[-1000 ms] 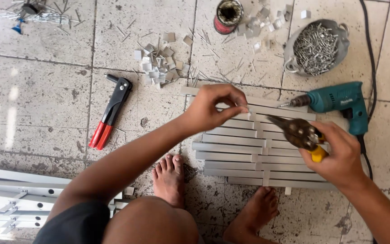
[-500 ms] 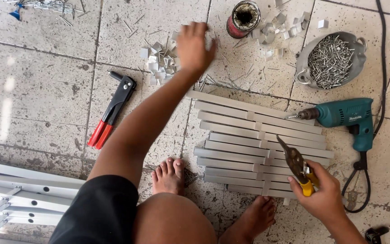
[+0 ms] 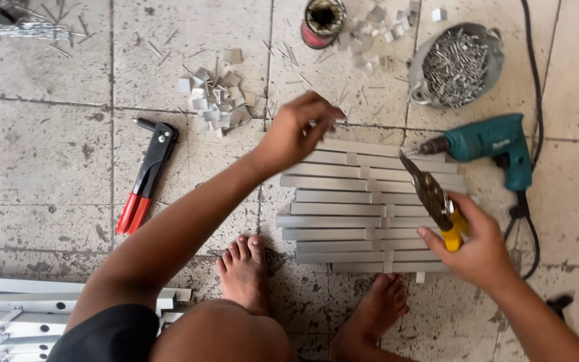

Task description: The person sits on the floor and uses pliers to bend small metal pieces onto a white slatted frame. They repeatedly pick up the metal pieces and secure them to the frame using the pliers.

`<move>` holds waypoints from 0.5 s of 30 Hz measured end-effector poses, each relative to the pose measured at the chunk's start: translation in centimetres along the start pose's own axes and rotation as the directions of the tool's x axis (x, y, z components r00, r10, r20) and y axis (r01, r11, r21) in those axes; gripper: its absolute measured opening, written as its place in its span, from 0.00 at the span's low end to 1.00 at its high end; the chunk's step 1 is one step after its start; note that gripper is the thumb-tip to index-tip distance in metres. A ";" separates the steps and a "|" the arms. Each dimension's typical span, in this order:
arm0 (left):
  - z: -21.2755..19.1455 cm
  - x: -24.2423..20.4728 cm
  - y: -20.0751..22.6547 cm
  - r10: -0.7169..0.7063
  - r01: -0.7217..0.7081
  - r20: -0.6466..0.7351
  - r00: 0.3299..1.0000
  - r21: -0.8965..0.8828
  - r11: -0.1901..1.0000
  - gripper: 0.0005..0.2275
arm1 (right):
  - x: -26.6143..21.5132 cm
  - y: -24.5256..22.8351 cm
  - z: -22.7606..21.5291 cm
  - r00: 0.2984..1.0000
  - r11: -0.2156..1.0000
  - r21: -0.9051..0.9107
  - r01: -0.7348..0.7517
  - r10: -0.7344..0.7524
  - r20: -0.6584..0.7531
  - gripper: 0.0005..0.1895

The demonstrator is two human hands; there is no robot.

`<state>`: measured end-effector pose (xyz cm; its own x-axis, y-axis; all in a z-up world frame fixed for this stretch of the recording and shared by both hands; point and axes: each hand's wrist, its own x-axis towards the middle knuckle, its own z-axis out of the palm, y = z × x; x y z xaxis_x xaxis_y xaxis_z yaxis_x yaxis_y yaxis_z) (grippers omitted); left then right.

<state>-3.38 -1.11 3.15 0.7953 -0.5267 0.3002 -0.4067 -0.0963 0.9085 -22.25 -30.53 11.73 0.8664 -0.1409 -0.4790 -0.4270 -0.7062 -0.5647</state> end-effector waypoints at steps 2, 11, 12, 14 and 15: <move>0.8 -1.0 3.5 -0.020 0.029 0.066 0.998 -0.138 0.990 0.10 | 0.1 -0.4 -0.6 0.992 0.992 0.005 0.125 -0.125 -0.014 0.35; 1.0 -3.2 10.2 0.060 -0.046 0.065 0.996 -0.189 0.981 0.24 | -0.8 -0.9 -2.4 0.965 0.918 -0.301 0.258 -0.259 0.039 0.46; 0.9 -3.3 10.5 0.059 -0.046 0.065 0.996 -0.187 0.981 0.24 | -0.8 -1.1 -2.5 0.958 0.913 -0.295 0.283 -0.281 0.048 0.47; 1.1 -3.6 10.9 0.056 -0.044 0.060 0.997 -0.181 0.982 0.24 | -0.9 -1.0 -2.8 0.949 0.905 -0.289 0.313 -0.308 0.063 0.47; 1.1 -3.7 11.1 0.060 -0.049 0.051 0.997 -0.199 0.979 0.22 | -0.7 -0.7 -2.8 0.922 0.878 -0.286 0.382 -0.382 0.059 0.46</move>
<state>-11.35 -1.15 11.75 0.7454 -0.5739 0.3392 -0.3477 0.0994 0.9323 -21.85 -31.92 14.38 0.9470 0.1808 -0.2654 0.0303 -0.8730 -0.4867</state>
